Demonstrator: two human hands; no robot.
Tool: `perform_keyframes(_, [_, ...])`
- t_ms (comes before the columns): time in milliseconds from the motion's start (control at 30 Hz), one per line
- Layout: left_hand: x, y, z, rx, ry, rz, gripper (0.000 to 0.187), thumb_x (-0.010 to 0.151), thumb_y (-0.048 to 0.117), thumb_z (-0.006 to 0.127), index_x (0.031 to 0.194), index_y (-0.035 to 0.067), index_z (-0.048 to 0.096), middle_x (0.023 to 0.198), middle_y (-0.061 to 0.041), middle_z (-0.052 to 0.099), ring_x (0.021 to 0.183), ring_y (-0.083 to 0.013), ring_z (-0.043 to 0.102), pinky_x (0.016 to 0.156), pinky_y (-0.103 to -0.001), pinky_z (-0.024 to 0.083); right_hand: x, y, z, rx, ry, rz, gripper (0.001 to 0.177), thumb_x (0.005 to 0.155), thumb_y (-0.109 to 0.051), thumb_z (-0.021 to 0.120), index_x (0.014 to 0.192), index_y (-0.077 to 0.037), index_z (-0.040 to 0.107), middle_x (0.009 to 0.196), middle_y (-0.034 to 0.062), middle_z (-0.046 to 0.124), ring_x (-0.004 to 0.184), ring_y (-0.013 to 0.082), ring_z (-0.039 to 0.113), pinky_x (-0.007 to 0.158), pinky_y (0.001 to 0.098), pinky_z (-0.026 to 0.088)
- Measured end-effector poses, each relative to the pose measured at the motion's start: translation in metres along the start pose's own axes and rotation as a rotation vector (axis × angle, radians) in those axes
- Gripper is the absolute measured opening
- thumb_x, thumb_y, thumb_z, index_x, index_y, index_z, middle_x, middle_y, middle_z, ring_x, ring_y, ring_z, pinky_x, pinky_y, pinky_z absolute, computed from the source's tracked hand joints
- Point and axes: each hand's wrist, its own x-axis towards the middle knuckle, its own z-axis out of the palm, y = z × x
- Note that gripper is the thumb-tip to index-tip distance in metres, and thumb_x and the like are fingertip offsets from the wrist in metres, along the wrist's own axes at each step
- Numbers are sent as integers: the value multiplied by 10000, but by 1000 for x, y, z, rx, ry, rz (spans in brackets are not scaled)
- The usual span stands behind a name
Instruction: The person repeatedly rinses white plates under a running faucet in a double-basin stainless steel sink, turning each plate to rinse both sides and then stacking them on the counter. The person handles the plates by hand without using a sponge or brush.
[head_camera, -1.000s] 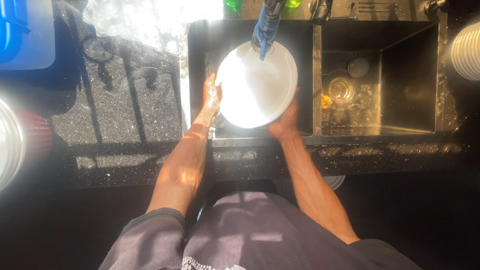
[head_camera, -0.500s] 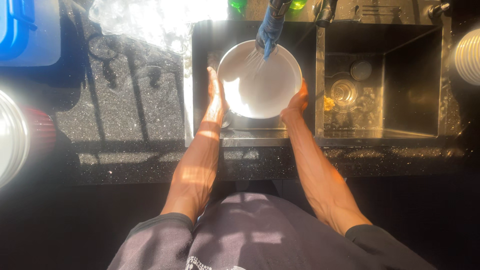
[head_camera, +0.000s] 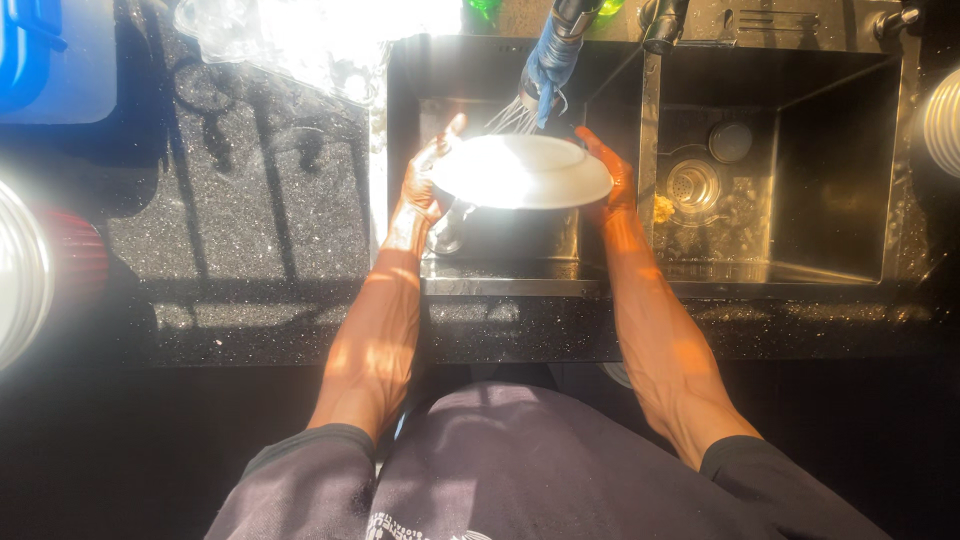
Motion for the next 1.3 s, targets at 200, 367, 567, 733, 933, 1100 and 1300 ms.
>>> perform_keyframes(200, [10,12,-6,72,-126,-11,648,988,588,562,1165,-25,676,1132,-135,662,1029,-197,567,907,-364,477,-27,-49,54,-169,138,29,633,864,-118,706,1417,34,441,1280,188,653,1138,288,684,982,410,600])
perform_keyframes(367, [25,0,18,160,-169,-58,653,993,585,555,1182,-29,674,1165,-149,677,1061,-207,579,936,-369,486,-74,-74,115,-367,77,-158,660,861,-117,716,1466,21,490,1245,204,638,1099,262,672,978,401,601])
perform_keyframes(567, [41,1,60,45,136,258,570,962,567,571,1031,24,732,1027,-52,738,947,-152,647,855,-364,516,-96,-46,116,-629,263,-337,461,991,-234,666,1369,7,558,1231,160,652,1105,214,648,1000,361,555])
perform_keyframes(733, [20,33,49,388,284,121,557,999,549,525,927,25,700,893,-98,701,816,-190,621,749,-408,507,-57,-5,66,-743,619,-359,490,1106,-411,473,1302,9,634,1170,121,625,1060,190,586,923,336,484])
perform_keyframes(933, [-22,78,20,412,270,246,540,1039,506,466,918,16,658,846,-124,667,758,-198,599,686,-411,501,-6,22,51,-310,390,-81,524,1066,-436,401,1162,15,650,1074,131,723,954,228,705,844,372,608])
perform_keyframes(1100, [-48,90,6,376,247,225,538,1082,473,430,924,-3,625,849,-154,624,742,-205,574,661,-408,508,9,26,79,-518,357,140,479,1028,-391,449,1101,16,692,1032,145,733,891,261,733,788,402,615])
perform_keyframes(1300, [-59,75,0,268,298,37,349,953,456,506,993,122,597,829,-36,665,766,-167,655,687,-367,561,-6,0,97,-771,453,155,430,999,-386,601,1009,34,694,986,106,697,857,195,640,759,385,537])
